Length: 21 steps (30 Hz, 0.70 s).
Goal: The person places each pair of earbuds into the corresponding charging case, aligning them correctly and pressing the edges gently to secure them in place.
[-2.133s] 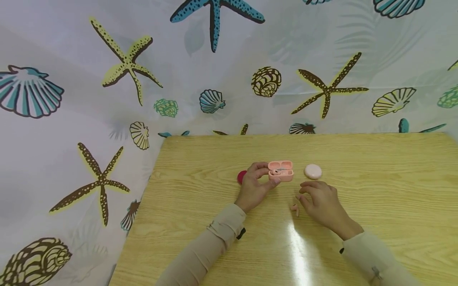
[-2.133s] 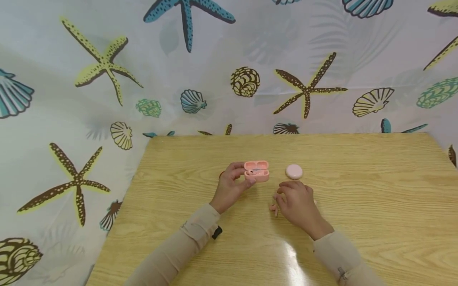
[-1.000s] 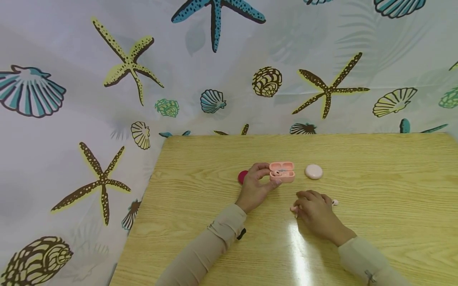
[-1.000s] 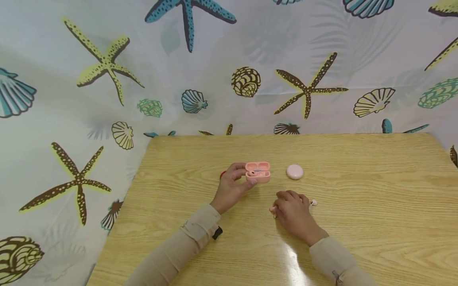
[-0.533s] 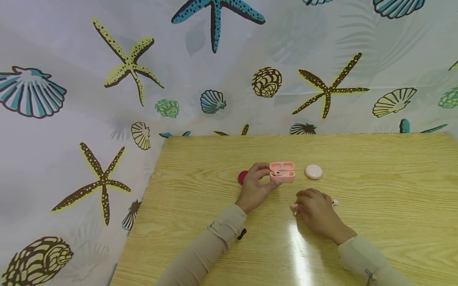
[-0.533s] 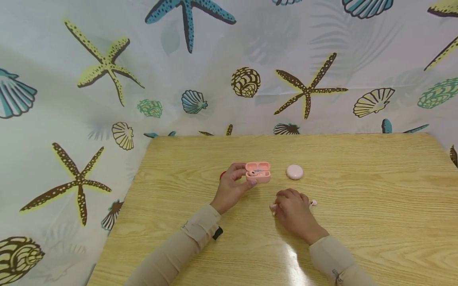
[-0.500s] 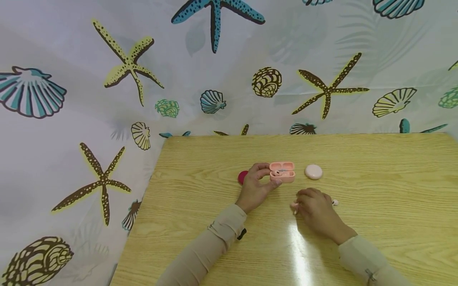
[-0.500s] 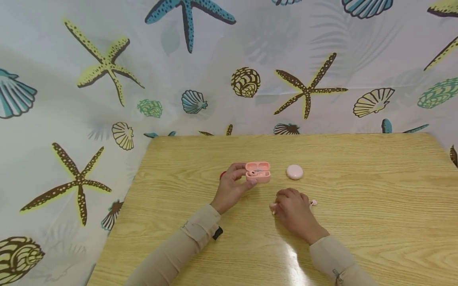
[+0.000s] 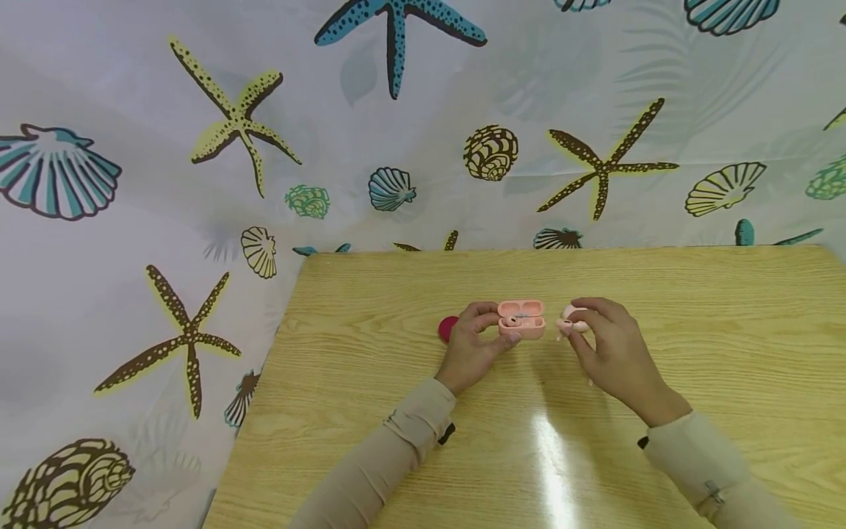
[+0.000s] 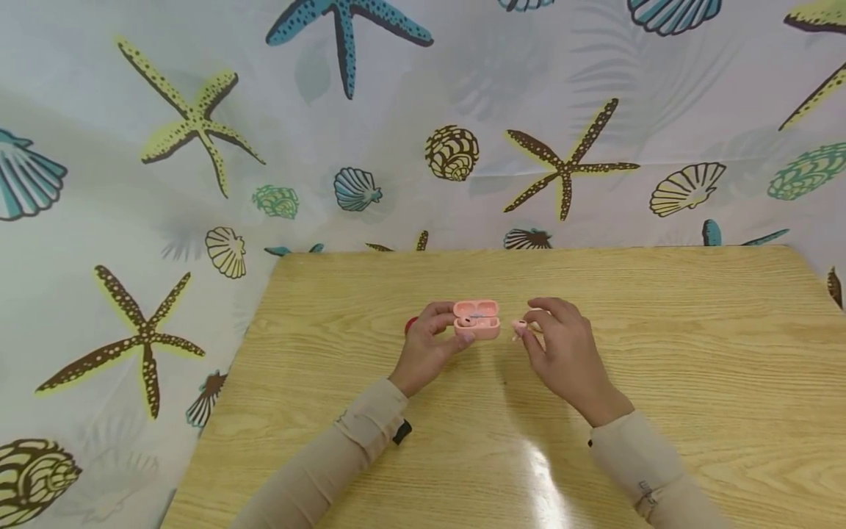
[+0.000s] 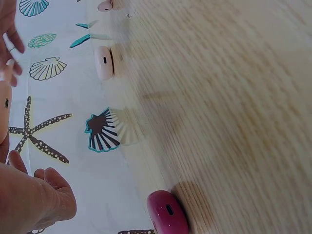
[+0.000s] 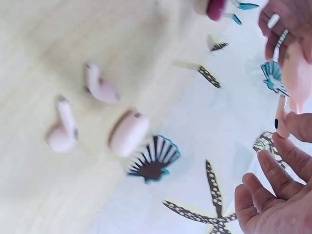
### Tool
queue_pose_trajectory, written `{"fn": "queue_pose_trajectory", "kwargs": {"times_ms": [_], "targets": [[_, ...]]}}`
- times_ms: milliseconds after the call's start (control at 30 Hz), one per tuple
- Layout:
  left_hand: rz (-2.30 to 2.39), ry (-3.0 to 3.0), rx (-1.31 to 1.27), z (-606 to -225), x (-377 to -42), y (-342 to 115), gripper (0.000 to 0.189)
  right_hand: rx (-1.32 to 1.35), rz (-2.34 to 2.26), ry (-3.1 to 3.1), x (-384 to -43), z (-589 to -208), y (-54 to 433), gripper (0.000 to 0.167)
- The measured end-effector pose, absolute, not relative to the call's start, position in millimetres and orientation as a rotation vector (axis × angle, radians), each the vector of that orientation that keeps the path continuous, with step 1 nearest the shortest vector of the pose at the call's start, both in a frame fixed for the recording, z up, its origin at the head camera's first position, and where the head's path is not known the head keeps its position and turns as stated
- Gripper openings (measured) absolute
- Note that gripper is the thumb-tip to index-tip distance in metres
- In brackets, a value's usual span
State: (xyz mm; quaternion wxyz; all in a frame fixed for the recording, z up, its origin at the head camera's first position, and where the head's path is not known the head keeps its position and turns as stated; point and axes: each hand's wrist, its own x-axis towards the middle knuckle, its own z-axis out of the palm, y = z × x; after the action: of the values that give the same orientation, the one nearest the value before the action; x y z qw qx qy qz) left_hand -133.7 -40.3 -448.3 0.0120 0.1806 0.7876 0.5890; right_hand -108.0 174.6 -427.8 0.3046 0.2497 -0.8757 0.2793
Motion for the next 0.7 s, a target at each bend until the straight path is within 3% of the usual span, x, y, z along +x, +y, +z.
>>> {"fn": "queue_pose_trajectory", "kwargs": {"times_ms": [300, 700], "targets": [[1.834, 2.460, 0.598, -449.7, -135.5, -40.4, 0.024, 0.653, 0.786, -2.265, -114.9, -398.9, 166.4, 0.020], [1.839, 2.447, 0.532, -448.5, -134.8, -40.8, 0.025, 0.714, 0.743, -2.321, -121.0, -390.6, 152.0, 0.018]]}}
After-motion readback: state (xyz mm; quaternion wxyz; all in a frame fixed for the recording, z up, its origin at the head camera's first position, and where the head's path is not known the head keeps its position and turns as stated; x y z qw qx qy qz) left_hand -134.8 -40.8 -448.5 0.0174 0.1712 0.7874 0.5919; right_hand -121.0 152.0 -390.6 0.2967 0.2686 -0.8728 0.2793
